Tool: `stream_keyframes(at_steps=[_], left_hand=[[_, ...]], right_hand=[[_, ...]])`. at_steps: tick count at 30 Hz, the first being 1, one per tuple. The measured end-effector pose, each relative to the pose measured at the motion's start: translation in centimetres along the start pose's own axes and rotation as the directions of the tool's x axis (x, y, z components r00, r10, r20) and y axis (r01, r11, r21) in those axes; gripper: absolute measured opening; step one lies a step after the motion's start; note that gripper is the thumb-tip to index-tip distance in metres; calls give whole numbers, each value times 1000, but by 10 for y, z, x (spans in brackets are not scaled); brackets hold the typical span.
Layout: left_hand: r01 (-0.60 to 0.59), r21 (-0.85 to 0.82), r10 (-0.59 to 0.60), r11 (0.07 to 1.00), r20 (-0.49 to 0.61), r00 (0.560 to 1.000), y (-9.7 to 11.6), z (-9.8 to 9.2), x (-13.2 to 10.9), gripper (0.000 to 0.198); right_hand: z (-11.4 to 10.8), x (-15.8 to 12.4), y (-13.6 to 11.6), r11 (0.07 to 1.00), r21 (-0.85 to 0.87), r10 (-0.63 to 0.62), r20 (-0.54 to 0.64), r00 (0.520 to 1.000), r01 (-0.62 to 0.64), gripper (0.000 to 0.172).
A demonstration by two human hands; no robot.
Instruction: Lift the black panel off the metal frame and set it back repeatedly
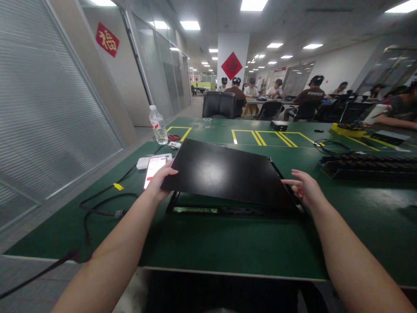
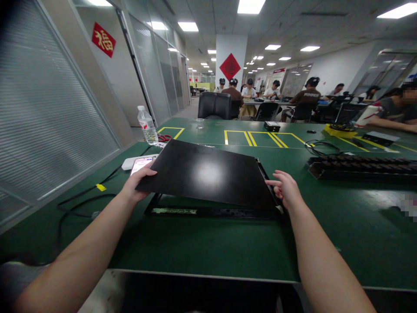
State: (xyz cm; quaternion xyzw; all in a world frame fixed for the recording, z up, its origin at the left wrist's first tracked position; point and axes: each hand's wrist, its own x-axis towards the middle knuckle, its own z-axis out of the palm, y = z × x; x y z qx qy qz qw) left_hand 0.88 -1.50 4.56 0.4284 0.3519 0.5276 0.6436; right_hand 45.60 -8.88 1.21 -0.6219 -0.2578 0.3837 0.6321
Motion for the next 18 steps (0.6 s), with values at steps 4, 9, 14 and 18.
stream_keyframes(at_steps=[4, 9, 14, 18], left_hand=[[27, 31, -28, 999, 16, 999, -5, 2, 0, 76], [65, 32, -65, 997, -6, 998, -11, 3, 1, 80], [89, 33, -89, 996, 7, 996, -15, 3, 3, 76], [100, 26, -100, 995, 15, 995, -17, 0, 5, 77]], right_hand=[[-2, 3, 3, 1000, -19, -8, -35, 999, 7, 35], [-3, 4, 2, 1000, -18, -2, -68, 998, 1, 28], [-2, 3, 2, 998, -61, -24, -77, 997, 19, 22], [-2, 3, 3, 998, -55, -37, -77, 996, 33, 21]])
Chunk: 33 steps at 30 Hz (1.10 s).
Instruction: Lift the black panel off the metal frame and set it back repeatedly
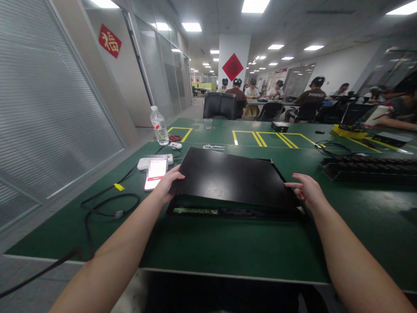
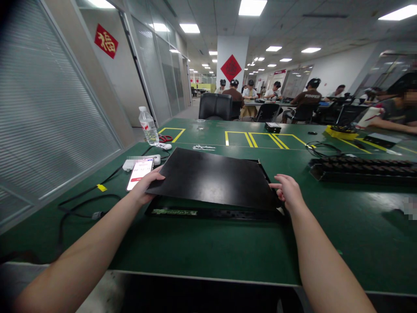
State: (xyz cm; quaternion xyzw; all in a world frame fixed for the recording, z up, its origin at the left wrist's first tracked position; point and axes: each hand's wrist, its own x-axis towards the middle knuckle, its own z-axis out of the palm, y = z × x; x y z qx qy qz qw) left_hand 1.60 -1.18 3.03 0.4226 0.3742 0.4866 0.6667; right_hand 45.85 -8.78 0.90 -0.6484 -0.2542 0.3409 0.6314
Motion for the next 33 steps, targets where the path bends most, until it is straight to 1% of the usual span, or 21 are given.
stream_keyframes(at_steps=[5, 9, 13, 19, 23, 28, 33], left_hand=[[19, -13, -19, 1000, 12, 1000, -1, -1, 2, 74], [33, -16, -33, 999, 13, 999, -2, 0, 3, 72], [39, -1, -39, 999, 8, 999, -3, 0, 4, 75], [46, -3, -46, 999, -18, 999, -6, 1, 5, 77], [56, -5, -56, 998, -13, 998, -7, -1, 6, 76], [46, 2, -46, 999, -6, 999, -8, -3, 7, 76], [64, 6, -64, 998, -53, 997, -6, 2, 3, 72]], right_hand=[[-1, 1, 0, 1000, 0, -5, -6, 1000, 5, 22], [-1, 2, 1, 997, -70, -30, -10, 1000, 29, 18], [1, 2, 1, 990, -135, -38, -22, 999, 34, 15], [1, 1, 3, 984, -175, -48, -30, 998, 42, 14], [2, -2, 2, 975, -218, -61, -35, 998, 52, 11], [3, -4, 1, 964, -258, -76, -35, 997, 64, 16], [2, -1, 4, 956, -284, -89, -28, 996, 77, 22]])
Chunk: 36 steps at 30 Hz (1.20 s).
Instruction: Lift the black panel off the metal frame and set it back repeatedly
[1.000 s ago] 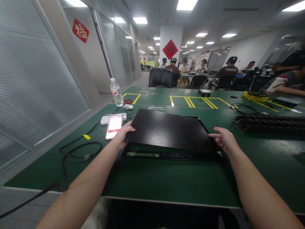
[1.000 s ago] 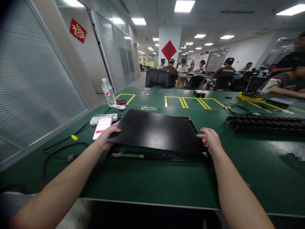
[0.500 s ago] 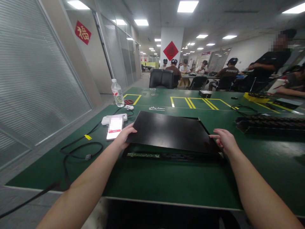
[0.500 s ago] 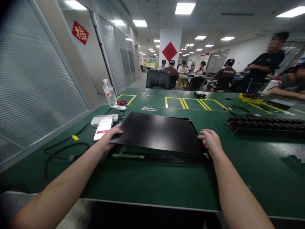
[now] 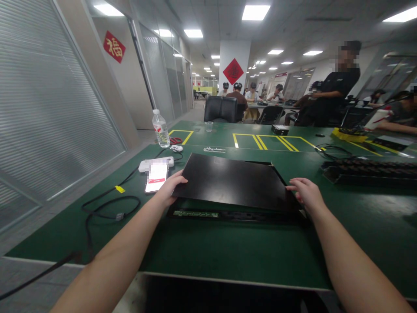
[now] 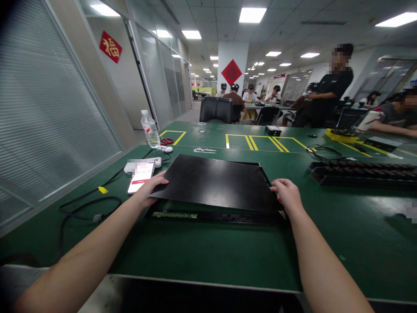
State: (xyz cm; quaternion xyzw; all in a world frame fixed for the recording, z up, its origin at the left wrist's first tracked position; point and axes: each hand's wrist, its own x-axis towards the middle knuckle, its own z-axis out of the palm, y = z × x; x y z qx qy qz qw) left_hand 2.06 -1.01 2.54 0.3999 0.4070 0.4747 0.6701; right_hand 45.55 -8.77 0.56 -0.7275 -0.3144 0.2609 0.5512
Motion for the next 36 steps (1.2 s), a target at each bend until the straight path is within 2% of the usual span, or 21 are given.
stream_keyframes(at_steps=[9, 18, 24, 27, 36], left_hand=[[18, 26, -17, 1000, -44, 999, 3, 4, -2, 64], [23, 30, -20, 999, -74, 997, 0, 1, 0, 55], [-1, -2, 1, 1000, -89, 996, -1, -1, 2, 55], [-7, 4, 8, 1000, -84, 996, -2, -2, 3, 55], [-13, 42, 14, 999, -26, 1000, -6, -11, 7, 56]], right_hand=[[-1, 6, 11, 973, -213, -93, -13, 996, 88, 36], [-6, 11, 9, 879, -461, -126, 23, 992, 123, 29], [-4, 9, 7, 853, -496, -174, 23, 985, 162, 26], [-4, 7, 5, 845, -513, -156, 30, 987, 149, 25], [-5, 6, 6, 840, -518, -168, 30, 985, 159, 23]])
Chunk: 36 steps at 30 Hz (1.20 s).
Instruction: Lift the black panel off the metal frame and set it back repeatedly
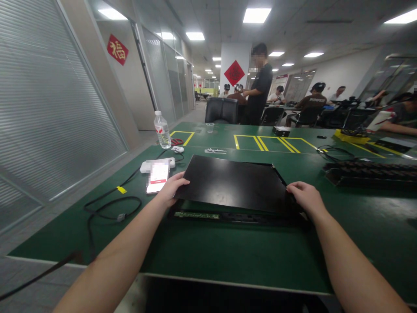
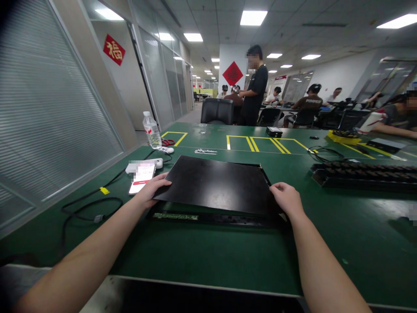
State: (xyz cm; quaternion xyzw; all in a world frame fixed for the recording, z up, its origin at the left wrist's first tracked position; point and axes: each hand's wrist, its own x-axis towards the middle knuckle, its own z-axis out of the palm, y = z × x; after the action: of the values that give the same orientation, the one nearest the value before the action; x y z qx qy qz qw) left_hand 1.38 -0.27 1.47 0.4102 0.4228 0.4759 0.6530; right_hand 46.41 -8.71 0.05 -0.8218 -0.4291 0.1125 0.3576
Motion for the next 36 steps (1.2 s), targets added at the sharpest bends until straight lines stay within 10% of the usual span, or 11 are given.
stream_keyframes(at_steps=[36], left_hand=[[-34, -26, 33, 999, -30, 999, 2, 11, -5, 63]], right_hand=[[0, 0, -2, 998, -53, -24, -16, 1000, 23, 16]])
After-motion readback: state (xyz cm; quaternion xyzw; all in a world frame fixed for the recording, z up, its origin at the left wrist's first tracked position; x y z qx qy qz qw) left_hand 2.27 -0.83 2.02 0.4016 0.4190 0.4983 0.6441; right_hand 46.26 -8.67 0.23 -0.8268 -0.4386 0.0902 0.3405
